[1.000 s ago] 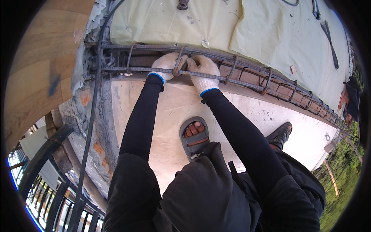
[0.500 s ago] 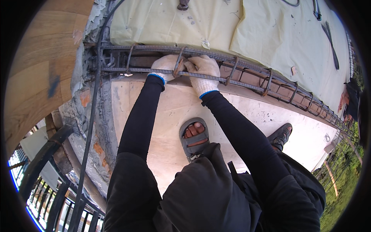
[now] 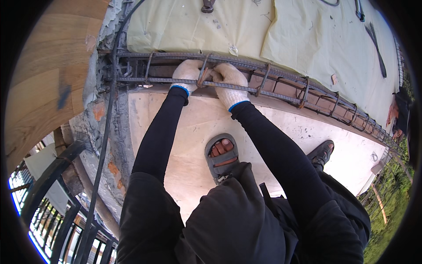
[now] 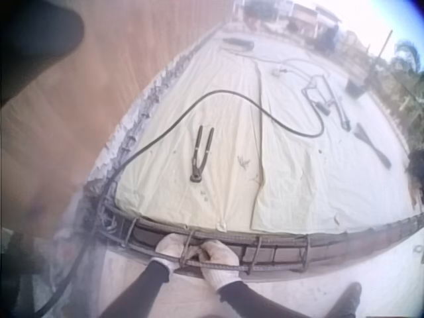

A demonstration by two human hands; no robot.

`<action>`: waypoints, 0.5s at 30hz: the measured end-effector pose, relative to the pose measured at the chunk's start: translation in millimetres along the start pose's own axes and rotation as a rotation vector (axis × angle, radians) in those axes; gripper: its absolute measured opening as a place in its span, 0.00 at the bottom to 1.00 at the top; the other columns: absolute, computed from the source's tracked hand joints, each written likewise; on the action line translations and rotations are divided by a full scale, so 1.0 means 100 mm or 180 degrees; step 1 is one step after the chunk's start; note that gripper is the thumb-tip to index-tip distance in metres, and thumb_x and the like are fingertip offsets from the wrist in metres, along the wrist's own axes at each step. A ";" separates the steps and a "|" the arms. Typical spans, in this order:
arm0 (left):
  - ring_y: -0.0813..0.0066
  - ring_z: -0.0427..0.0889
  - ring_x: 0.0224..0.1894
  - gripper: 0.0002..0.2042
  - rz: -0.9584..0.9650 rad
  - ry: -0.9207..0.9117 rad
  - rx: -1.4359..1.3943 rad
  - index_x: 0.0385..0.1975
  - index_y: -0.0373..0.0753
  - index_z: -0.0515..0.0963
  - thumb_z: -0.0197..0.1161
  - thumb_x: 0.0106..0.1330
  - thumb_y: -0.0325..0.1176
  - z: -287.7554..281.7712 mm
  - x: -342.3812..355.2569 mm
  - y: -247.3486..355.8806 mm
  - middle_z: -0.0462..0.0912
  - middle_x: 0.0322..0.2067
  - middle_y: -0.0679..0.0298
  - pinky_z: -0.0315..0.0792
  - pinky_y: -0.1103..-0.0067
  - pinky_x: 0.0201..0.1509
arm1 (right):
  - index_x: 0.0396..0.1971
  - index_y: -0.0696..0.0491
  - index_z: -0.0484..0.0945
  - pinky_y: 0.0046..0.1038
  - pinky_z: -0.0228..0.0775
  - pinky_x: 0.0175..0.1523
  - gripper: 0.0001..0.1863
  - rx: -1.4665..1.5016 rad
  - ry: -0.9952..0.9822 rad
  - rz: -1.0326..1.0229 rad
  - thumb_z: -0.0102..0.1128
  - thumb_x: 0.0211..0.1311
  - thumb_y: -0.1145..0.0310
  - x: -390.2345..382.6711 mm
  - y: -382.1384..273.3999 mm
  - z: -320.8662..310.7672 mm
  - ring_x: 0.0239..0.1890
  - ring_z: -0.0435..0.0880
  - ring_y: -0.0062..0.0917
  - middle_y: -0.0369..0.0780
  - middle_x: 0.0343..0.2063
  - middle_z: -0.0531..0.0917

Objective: The person ties rebar mesh to a concrete structure using wire and pliers. They repeatedly wrap wire around intersecting bars and twist it with pliers to secure the mesh in place.

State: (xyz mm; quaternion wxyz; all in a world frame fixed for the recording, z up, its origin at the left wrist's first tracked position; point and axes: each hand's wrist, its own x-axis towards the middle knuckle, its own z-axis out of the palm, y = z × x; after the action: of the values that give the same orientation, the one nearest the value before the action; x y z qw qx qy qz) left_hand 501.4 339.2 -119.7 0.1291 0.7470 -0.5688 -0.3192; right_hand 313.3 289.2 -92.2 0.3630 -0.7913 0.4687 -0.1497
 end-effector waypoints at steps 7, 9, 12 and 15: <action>0.37 0.88 0.51 0.26 0.0160 0.0012 -0.0145 0.44 0.36 0.90 0.67 0.69 0.57 0.14 0.00 -0.16 0.90 0.45 0.41 0.81 0.54 0.57 | 0.41 0.53 0.88 0.50 0.80 0.53 0.13 -0.0063 -0.0078 0.0298 0.61 0.74 0.60 0.02 -0.07 -0.03 0.47 0.89 0.52 0.50 0.40 0.90; 0.37 0.88 0.51 0.25 -0.0014 -0.0099 -0.0405 0.45 0.37 0.90 0.66 0.71 0.56 0.07 -0.01 -0.05 0.90 0.45 0.41 0.80 0.55 0.57 | 0.42 0.53 0.88 0.49 0.80 0.53 0.13 -0.0024 -0.0118 0.0342 0.61 0.75 0.59 0.02 -0.04 -0.04 0.47 0.89 0.52 0.51 0.40 0.90; 0.36 0.87 0.51 0.23 0.0119 -0.0015 -0.0622 0.46 0.38 0.89 0.63 0.74 0.55 0.13 0.02 -0.14 0.90 0.45 0.42 0.80 0.55 0.57 | 0.43 0.53 0.88 0.50 0.80 0.54 0.14 0.0100 -0.0109 0.0340 0.60 0.74 0.59 0.05 -0.07 -0.03 0.47 0.89 0.52 0.51 0.41 0.90; 0.35 0.87 0.50 0.22 0.0577 0.0213 -0.0373 0.47 0.38 0.89 0.62 0.77 0.53 0.14 -0.03 -0.17 0.90 0.45 0.42 0.80 0.54 0.55 | 0.44 0.53 0.88 0.51 0.79 0.55 0.15 0.0144 -0.0133 0.0423 0.58 0.74 0.58 0.04 -0.08 -0.04 0.49 0.89 0.51 0.50 0.42 0.90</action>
State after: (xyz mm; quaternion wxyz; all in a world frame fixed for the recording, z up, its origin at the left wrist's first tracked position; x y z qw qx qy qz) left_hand 505.3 349.5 -139.2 0.2198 0.6939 -0.6097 -0.3138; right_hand 317.8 286.3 -84.4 0.3997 -0.7530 0.5090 -0.1192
